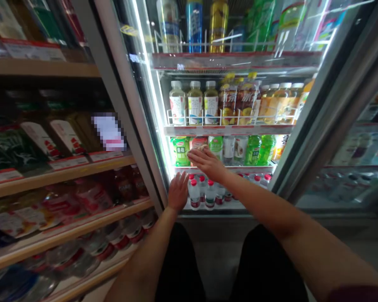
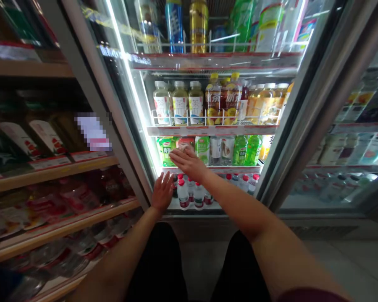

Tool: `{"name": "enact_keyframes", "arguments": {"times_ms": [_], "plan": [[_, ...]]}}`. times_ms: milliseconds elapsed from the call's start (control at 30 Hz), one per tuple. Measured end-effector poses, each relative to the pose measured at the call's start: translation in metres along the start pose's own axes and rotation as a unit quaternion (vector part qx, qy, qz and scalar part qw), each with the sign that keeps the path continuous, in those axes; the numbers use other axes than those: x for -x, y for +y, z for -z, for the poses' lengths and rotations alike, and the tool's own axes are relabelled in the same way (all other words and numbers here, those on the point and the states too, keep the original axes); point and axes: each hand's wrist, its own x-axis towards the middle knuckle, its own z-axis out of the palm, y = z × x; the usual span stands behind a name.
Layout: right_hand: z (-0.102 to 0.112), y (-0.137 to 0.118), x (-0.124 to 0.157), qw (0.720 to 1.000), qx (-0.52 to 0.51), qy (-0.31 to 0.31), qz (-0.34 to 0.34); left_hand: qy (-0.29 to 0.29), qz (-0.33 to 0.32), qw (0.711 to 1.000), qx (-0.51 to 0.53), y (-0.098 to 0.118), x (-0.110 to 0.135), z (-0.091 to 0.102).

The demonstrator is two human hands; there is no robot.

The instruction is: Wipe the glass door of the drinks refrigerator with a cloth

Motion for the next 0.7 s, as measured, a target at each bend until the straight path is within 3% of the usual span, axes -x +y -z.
{"name": "enact_keyframes", "arguments": {"times_ms": [167, 333, 533, 700], "plan": [[0.026, 0.011, -0.051, 0.991, 0.032, -0.087, 0.1, 0.037, -0.02, 0.999, -0.017, -0.017, -0.043, 0.04], [0.075, 0.051, -0.104, 0.991, 0.043, -0.067, 0.107, 0.076, -0.037, 0.996, -0.029, -0.024, -0.119, 0.082], [0.129, 0.116, -0.159, 0.985, 0.106, 0.104, 0.091, 0.075, -0.08, 0.993, -0.046, -0.016, -0.193, 0.126], [0.167, 0.154, -0.173, 0.966, 0.093, 0.236, 0.052, 0.081, -0.112, 0.986, -0.093, -0.016, -0.239, 0.152]]}}
